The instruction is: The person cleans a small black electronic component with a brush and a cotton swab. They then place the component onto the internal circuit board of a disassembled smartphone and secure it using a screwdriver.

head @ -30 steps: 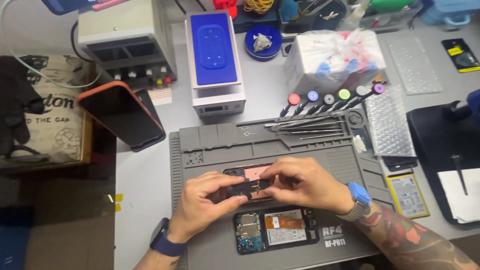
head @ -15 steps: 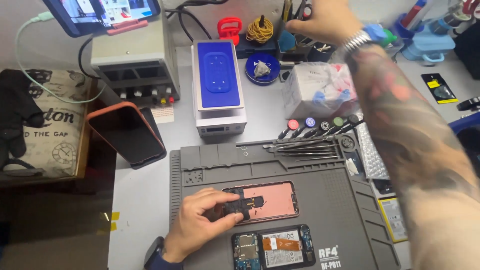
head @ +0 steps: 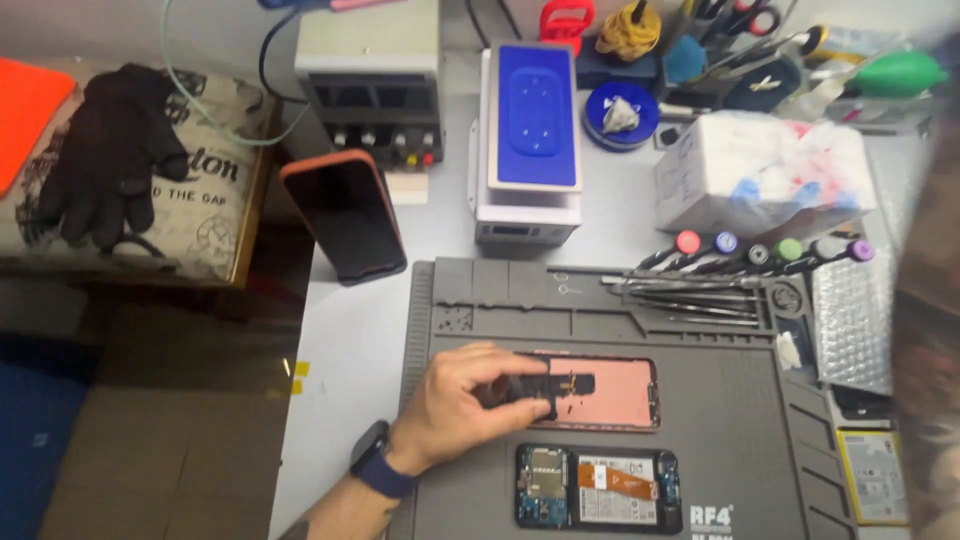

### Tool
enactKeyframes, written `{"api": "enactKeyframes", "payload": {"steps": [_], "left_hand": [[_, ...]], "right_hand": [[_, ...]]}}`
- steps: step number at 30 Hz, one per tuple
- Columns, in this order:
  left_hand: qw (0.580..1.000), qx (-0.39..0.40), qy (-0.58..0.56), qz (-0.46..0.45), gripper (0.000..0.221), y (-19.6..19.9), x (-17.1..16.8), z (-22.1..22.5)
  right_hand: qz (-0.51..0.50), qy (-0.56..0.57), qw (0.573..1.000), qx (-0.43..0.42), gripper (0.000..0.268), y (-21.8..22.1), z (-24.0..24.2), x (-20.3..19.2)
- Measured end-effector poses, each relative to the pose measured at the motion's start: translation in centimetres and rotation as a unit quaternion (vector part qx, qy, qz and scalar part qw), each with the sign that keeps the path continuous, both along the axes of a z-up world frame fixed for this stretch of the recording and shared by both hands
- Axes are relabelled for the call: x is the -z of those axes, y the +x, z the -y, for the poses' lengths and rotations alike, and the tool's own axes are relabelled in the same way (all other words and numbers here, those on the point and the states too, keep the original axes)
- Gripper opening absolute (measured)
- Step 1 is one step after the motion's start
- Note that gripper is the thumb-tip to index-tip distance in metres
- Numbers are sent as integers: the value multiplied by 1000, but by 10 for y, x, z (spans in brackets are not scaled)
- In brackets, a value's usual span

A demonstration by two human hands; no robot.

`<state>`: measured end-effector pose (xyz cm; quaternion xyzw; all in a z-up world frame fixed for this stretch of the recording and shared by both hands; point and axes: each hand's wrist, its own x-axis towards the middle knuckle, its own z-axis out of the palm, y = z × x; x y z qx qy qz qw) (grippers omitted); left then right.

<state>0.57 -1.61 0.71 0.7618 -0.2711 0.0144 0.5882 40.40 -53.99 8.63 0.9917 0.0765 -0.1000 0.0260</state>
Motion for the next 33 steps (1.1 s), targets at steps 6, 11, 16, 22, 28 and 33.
{"api": "enactKeyframes", "payload": {"steps": [6, 11, 16, 22, 28, 33], "left_hand": [[993, -7, -109, -42, 33, 2, 3, 3], [997, -5, -47, -62, 29, -6, 4, 1], [996, -6, -54, -66, 30, -10, 1, 3], [998, -12, -60, -23, 29, -13, 2, 5], [999, -12, -49, -16, 29, -14, 2, 3], [998, 0, -63, -15, 29, -15, -2, 5]], "right_hand": [[-260, -214, 942, -11, 50, -105, 95, 52], [-118, 23, 972, -201, 41, -329, -209, -13], [129, 383, 863, -305, 19, -409, -262, 16], [168, 395, 837, -340, 20, -410, -274, 32], [177, 397, 825, -362, 20, -407, -277, 31], [188, 399, 825, -353, 18, -403, -276, 30]]}}
